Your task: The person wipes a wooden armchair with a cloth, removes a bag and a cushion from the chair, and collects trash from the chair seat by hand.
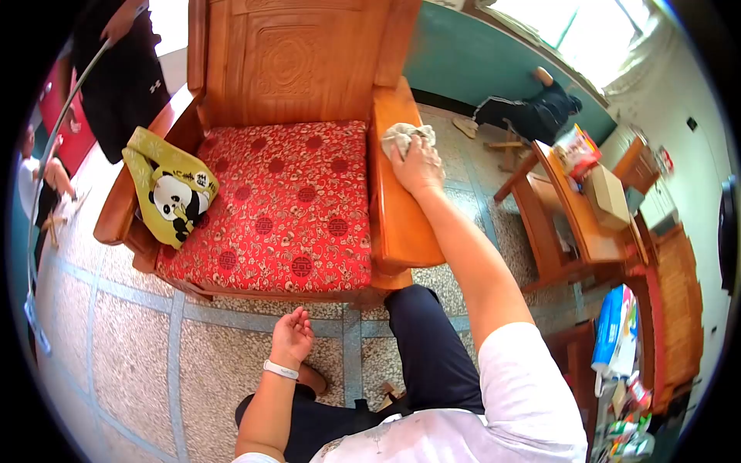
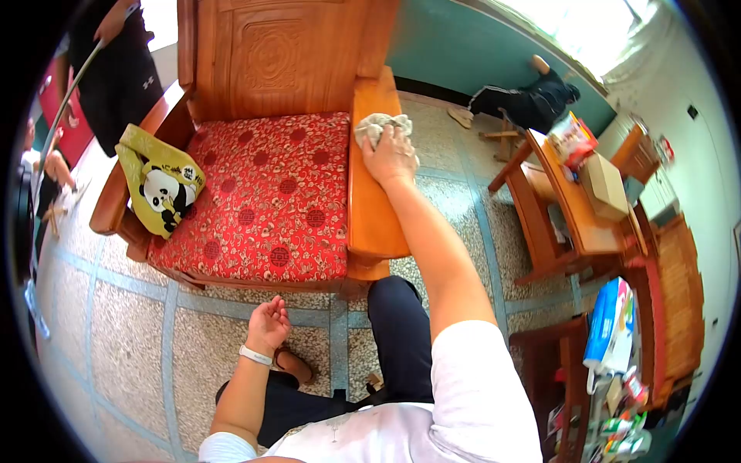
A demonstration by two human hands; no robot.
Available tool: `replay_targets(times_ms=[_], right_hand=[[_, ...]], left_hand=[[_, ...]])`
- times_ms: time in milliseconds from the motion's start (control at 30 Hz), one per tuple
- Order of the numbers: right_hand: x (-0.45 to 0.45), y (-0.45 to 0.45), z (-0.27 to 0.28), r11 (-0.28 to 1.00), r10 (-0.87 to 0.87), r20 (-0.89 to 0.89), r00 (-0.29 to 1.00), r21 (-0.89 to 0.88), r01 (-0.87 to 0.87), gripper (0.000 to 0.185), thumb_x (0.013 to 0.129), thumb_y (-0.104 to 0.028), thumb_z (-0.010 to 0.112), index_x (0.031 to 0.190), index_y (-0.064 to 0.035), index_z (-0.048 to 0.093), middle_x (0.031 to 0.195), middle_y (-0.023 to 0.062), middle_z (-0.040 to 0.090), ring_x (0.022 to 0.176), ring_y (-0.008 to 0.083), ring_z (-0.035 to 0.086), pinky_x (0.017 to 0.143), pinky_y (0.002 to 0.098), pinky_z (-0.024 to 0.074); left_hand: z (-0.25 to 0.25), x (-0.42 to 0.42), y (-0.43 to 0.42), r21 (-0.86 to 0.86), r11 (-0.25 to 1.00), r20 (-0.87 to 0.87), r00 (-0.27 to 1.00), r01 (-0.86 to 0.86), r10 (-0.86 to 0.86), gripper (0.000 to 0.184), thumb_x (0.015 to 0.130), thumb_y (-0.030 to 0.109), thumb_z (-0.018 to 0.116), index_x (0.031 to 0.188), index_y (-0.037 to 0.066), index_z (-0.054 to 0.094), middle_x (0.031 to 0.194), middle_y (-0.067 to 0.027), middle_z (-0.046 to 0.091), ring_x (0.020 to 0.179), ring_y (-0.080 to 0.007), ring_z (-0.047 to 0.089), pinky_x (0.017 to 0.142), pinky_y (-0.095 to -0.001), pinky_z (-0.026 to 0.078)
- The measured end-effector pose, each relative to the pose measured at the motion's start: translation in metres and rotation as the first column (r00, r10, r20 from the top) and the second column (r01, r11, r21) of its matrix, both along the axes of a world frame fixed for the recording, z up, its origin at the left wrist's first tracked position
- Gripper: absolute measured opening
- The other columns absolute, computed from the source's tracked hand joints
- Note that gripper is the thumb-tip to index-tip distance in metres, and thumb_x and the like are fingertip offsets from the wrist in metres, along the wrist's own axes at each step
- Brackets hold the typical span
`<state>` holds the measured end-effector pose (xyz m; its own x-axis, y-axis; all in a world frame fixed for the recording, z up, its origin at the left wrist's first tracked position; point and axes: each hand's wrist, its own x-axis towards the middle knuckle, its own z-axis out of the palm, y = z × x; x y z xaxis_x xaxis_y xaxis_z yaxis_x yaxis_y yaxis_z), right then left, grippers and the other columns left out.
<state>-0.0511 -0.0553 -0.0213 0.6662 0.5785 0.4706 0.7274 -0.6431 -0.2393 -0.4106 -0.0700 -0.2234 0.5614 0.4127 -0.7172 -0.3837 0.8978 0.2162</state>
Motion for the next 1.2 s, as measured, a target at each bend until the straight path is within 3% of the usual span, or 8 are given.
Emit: replay_targets(times_ms=[267, 900, 1000, 1200], right_hand=[[-0.007, -0.007, -0.002, 1.000, -0.001, 0.015, 1.000, 0.027, 0.001, 0.051, 0.086, -0.044, 0.050, 0.114, -0.0012, 0.050, 0.118, 0.0179, 0.053, 0.111, 0.0327, 0.052, 0.093, 0.0419, 0.0426], [-0.003, -0.007, -0.002, 0.999, 0.036, 0.024, 0.999, 0.027, -0.036, 0.051, 0.085, -0.042, 0.051, 0.114, 0.0006, 0.052, 0.116, 0.0187, 0.054, 0.108, 0.0345, 0.053, 0.091, 0.0429, 0.0428], [-0.002, -0.006, -0.004, 0.998, 0.019, 0.095, 0.995, 0.050, -0.024, 0.051, 0.085, -0.042, 0.051, 0.113, 0.0007, 0.052, 0.117, 0.0188, 0.054, 0.107, 0.0348, 0.053, 0.091, 0.0429, 0.0432], [-0.004, -0.006, 0.000, 0.999, 0.026, 0.041, 0.999, 0.023, -0.027, 0.052, 0.085, -0.042, 0.051, 0.114, 0.0005, 0.052, 0.118, 0.0197, 0.053, 0.107, 0.0355, 0.053, 0.091, 0.0423, 0.0433]], left_hand=[[0.019, 0.002, 0.009, 0.017, 0.995, 0.041, 0.995, -0.097, 0.096, 0.018, 0.085, 0.011, 0.049, 0.101, 0.007, 0.057, 0.071, 0.0004, 0.057, 0.064, -0.0143, 0.053, 0.057, -0.0245, 0.045], [0.012, 0.008, -0.001, -0.012, 0.999, 0.048, 0.998, -0.045, 0.046, 0.018, 0.084, 0.011, 0.051, 0.101, 0.009, 0.057, 0.068, 0.0017, 0.055, 0.063, -0.0129, 0.052, 0.056, -0.0239, 0.044], [0.010, 0.007, 0.001, -0.010, 0.999, 0.043, 0.998, -0.046, 0.046, 0.018, 0.085, 0.012, 0.051, 0.101, 0.009, 0.057, 0.068, 0.0019, 0.055, 0.063, -0.0129, 0.053, 0.055, -0.0242, 0.044], [0.002, 0.006, 0.003, -0.002, 0.998, 0.072, 0.995, -0.065, 0.065, 0.018, 0.085, 0.012, 0.054, 0.101, 0.009, 0.058, 0.065, 0.0019, 0.054, 0.061, -0.0131, 0.052, 0.055, -0.0241, 0.045]])
